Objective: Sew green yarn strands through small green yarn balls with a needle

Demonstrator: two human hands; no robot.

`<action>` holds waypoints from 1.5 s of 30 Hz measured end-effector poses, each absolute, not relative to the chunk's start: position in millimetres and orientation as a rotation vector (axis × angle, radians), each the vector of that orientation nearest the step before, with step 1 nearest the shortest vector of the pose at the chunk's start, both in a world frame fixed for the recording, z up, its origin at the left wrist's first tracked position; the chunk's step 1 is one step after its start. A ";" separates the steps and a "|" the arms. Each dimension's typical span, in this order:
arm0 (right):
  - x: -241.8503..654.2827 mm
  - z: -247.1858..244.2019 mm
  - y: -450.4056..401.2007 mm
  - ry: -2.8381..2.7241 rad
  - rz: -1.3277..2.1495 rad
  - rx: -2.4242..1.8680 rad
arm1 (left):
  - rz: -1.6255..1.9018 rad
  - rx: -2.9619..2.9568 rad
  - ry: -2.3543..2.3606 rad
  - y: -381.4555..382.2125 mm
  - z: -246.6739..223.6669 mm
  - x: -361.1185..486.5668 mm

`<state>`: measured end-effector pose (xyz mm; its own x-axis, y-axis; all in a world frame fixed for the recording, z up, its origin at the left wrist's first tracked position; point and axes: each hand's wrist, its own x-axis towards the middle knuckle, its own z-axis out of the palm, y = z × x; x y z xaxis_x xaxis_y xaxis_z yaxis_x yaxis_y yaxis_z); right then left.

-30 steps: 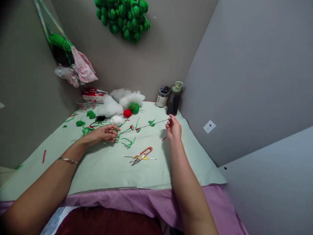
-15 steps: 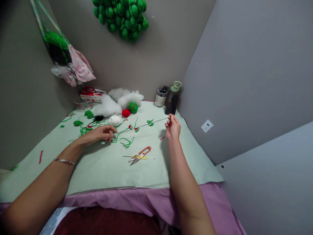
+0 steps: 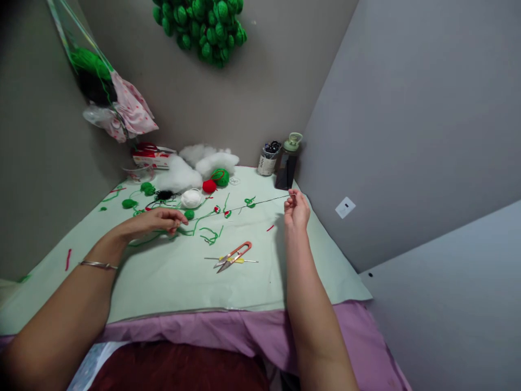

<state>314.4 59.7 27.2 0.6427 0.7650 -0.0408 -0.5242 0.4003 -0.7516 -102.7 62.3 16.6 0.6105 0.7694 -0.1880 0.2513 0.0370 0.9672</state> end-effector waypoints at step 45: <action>237.9 73.7 -2.7 -2.189 0.372 -1.340 | 0.586 1.322 0.743 31.3 11.3 -36.5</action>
<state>237.9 -2.7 73.7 -0.3588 0.8831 0.3023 0.7336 0.4670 -0.4937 -36.5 31.3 11.3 0.6424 0.7520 -0.1475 0.0324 0.1656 0.9857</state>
